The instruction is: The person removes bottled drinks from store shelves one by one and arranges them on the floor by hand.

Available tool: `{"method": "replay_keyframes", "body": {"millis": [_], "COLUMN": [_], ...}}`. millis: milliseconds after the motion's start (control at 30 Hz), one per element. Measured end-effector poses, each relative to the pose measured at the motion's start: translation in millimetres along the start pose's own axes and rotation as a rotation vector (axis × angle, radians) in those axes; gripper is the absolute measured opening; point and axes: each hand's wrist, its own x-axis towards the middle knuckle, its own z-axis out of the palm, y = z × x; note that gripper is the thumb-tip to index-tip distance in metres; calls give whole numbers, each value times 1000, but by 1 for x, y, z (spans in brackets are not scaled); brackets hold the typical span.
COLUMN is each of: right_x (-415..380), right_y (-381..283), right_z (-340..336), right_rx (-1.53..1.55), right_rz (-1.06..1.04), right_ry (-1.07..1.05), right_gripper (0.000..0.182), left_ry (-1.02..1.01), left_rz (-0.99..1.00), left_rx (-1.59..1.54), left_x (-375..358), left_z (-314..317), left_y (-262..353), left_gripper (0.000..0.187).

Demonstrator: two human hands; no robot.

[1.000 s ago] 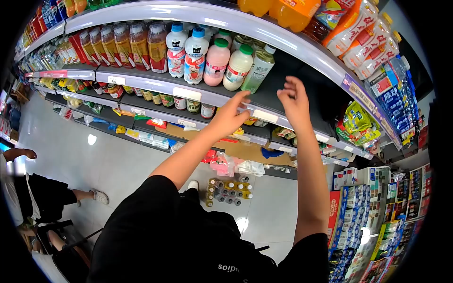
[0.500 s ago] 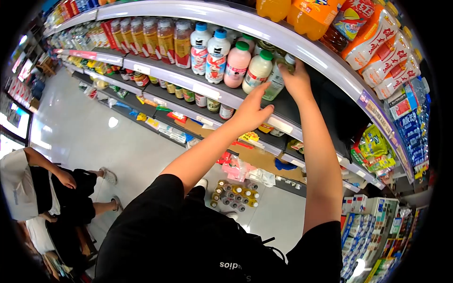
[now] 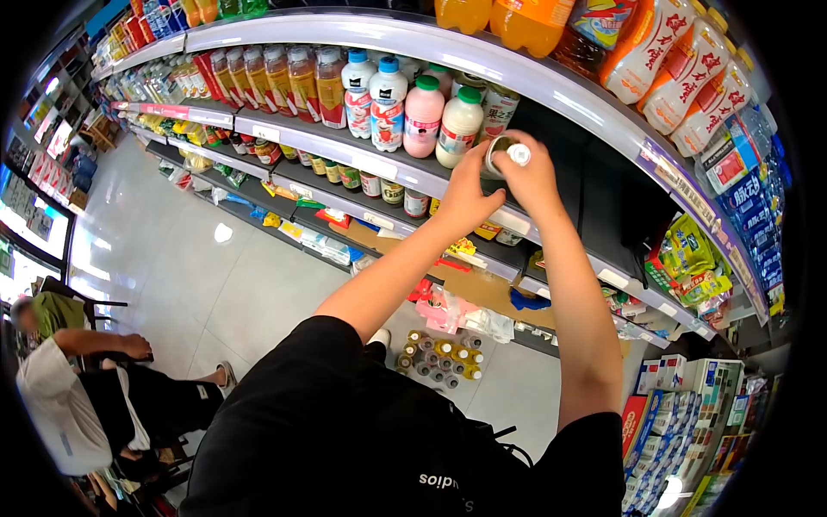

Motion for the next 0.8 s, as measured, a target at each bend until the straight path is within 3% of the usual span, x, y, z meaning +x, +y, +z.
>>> {"method": "replay_keyframes", "body": {"millis": [100, 267, 500, 667, 800], "right_x": [-30, -64, -87, -99, -108], "right_y": [-9, -13, -37, -73, -94], "right_z": [0, 4, -7, -20, -23], "right_rx": [50, -62, -275, -157, -128], "right_rz": [-88, -177, -277, -292, -253], "right_ry": [-23, -57, -31, -28, -84], "right_gripper": [43, 50, 50, 46, 44], "left_ry": [36, 78, 65, -33, -115], "left_rz": [-18, 63, 91, 231, 185], "left_rx": [9, 25, -33, 20, -48], "left_x": [-9, -22, -40, -43, -60], "left_z": [6, 12, 5, -23, -42], "left_y": [-4, -16, 1, 26, 37], "left_gripper": [75, 58, 61, 59, 64]}}
